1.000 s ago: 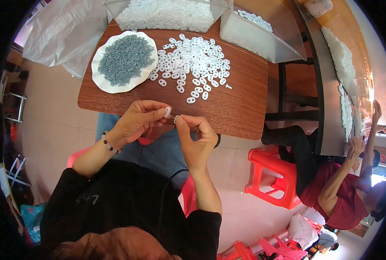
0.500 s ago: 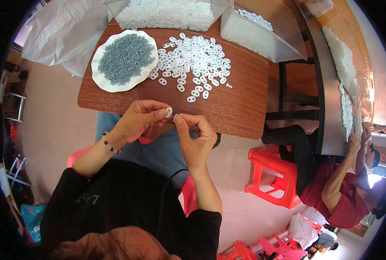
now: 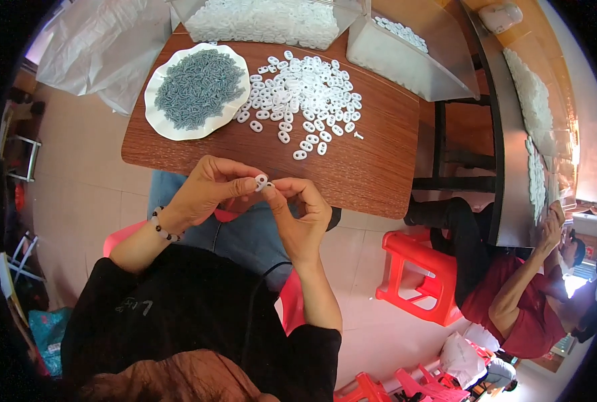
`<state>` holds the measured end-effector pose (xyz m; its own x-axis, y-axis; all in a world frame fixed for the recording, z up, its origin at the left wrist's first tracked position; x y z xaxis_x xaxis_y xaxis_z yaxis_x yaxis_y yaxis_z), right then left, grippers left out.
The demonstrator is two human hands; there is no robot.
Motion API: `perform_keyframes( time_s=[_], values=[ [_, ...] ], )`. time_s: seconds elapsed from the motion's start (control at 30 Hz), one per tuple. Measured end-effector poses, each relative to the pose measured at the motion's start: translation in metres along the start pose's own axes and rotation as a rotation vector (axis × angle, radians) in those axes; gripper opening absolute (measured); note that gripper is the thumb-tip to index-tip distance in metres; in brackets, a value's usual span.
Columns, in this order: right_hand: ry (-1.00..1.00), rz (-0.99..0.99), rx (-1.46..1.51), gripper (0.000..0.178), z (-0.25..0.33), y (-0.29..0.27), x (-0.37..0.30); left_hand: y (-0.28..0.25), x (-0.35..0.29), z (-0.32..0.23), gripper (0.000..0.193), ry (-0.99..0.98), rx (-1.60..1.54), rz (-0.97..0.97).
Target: Assembling small plastic components by inserting grey pins into white plastic links at a workbench.
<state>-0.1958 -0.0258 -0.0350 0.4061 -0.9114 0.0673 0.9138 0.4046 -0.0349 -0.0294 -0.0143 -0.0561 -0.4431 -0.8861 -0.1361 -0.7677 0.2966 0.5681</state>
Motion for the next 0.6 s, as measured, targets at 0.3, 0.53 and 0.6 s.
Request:
perform_keyframes(
  time_s=[0.3,0.53,0.6],
  values=[
    [0.033,0.067,0.201,0.013,-0.004,0.000,-0.004,0.000,-0.005,-0.012,0.020,-0.094,0.149,0.092],
    [0.052,0.080,0.261,0.014,-0.004,0.002,-0.006,0.005,-0.003,-0.022,0.020,0.042,0.392,0.133],
    [-0.004,0.098,0.160,0.015,-0.001,0.001,-0.006,0.006,-0.003,-0.025,0.020,0.037,0.420,0.146]
  ],
)
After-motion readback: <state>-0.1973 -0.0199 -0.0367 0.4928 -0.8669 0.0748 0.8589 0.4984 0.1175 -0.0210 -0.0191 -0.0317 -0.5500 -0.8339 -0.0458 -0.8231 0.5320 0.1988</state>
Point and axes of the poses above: each hand's wrist, its own x-axis towards the middle knuckle, its own y-axis out of the palm, z = x × y, the point moved 4 cm from there along x, towards the middle knuckle, and after that the axes turned 15 degrees about z, right-handed, at the moved point
